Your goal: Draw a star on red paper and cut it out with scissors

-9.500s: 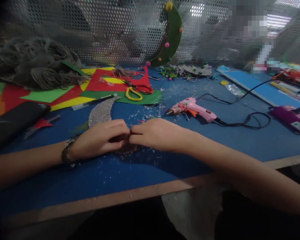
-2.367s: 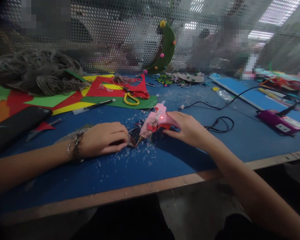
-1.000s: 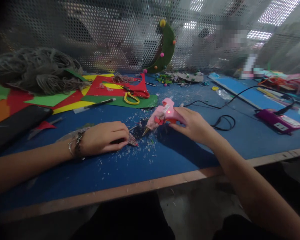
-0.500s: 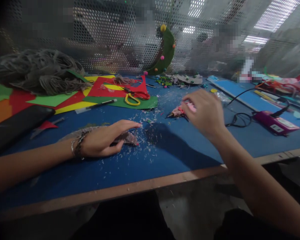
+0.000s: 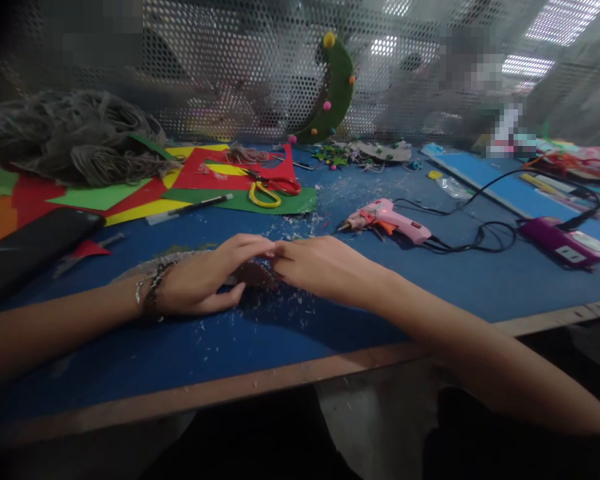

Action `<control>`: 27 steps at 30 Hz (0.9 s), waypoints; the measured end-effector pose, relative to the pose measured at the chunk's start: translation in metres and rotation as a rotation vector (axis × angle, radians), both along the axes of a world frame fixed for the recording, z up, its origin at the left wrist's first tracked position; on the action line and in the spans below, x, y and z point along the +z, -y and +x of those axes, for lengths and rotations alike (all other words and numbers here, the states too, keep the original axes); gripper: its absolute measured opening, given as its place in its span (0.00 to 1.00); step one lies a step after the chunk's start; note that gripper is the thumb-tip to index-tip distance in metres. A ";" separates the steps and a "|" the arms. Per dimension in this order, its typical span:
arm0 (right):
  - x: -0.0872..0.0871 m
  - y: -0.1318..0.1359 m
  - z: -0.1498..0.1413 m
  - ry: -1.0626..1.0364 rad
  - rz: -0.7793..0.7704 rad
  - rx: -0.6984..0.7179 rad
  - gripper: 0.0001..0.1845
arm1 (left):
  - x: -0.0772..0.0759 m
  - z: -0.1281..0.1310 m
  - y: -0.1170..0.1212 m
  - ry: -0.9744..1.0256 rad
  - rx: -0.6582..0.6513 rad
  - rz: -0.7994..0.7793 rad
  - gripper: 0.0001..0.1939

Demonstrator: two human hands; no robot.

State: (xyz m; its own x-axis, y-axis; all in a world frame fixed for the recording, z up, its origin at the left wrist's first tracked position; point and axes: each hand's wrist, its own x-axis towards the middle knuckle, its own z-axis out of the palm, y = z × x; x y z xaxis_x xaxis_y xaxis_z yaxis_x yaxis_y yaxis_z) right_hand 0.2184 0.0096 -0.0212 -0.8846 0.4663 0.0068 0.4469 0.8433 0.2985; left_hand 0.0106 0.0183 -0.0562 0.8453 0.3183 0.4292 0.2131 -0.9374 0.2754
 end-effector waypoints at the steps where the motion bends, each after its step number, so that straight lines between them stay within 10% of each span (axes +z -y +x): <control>1: -0.001 0.000 0.001 -0.005 -0.020 -0.011 0.10 | 0.000 0.000 0.000 -0.001 0.035 0.015 0.26; 6: -0.010 -0.004 0.008 -0.107 -0.175 -0.029 0.10 | 0.001 -0.001 -0.003 -0.153 -0.027 0.143 0.11; 27: -0.019 -0.009 0.002 -0.391 -0.527 -0.175 0.11 | 0.001 0.000 -0.007 -0.227 -0.117 0.270 0.17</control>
